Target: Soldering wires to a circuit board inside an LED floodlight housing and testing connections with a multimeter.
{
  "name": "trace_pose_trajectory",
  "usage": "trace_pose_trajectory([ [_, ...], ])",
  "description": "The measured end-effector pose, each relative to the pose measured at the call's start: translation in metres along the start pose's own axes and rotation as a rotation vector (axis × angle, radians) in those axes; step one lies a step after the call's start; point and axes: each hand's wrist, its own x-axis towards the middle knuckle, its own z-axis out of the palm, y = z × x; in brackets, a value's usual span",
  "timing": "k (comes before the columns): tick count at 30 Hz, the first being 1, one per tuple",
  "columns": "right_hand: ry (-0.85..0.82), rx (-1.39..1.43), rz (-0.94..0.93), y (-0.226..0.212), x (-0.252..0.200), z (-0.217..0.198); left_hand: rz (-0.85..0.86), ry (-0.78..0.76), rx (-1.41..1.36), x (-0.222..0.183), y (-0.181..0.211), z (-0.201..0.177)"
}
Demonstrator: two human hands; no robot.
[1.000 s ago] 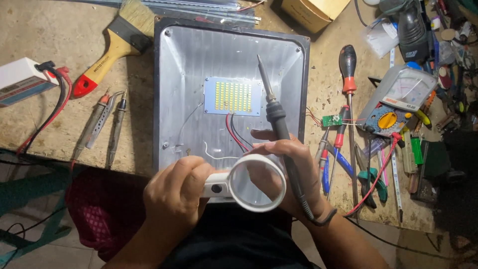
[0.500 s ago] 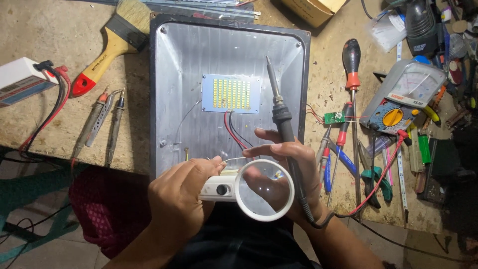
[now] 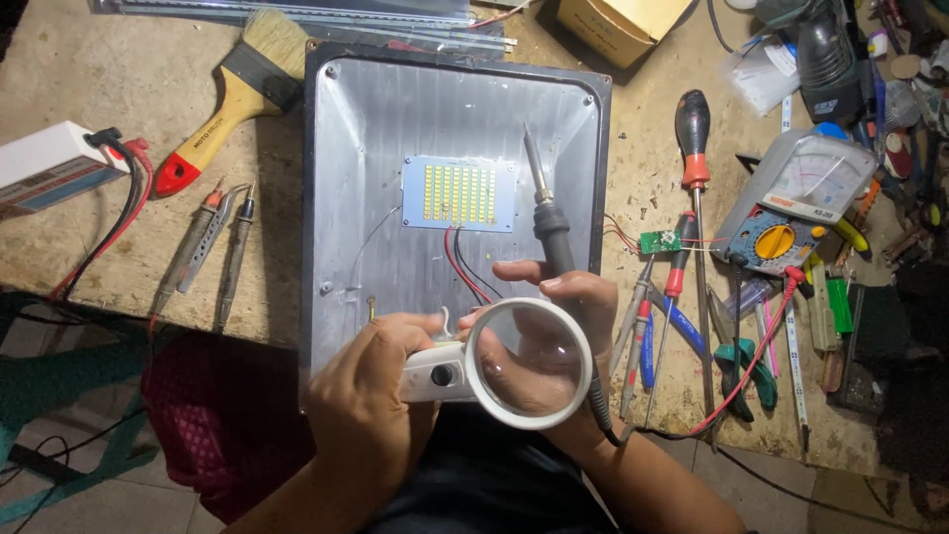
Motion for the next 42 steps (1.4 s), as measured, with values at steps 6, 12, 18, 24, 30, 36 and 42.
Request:
trace_pose_trajectory([
  [6,-0.149,-0.303,-0.042,-0.012,0.012,-0.026,0.113,0.026,0.284,0.008,0.008,-0.024],
  [12,-0.057,0.061,0.132,-0.016,0.004,-0.019,0.178,0.059,0.392,0.009,0.022,-0.041],
  [18,-0.086,-0.010,-0.089,0.011,0.008,-0.027,0.127,0.032,0.390,0.009,0.022,-0.043],
  [24,-0.163,-0.341,-0.072,0.006,0.014,-0.032,-0.114,0.049,0.438,0.011,-0.038,-0.062],
  [30,-0.169,-0.471,-0.116,0.009,0.019,-0.024,-0.352,0.042,0.792,0.007,-0.126,-0.050],
  [36,-0.156,-0.384,-0.046,0.014,0.017,-0.016,-0.306,0.077,0.870,0.016,-0.157,-0.019],
  [42,-0.050,-0.287,0.002,0.028,0.019,-0.007,-0.302,0.062,0.781,0.029,-0.145,-0.025],
])
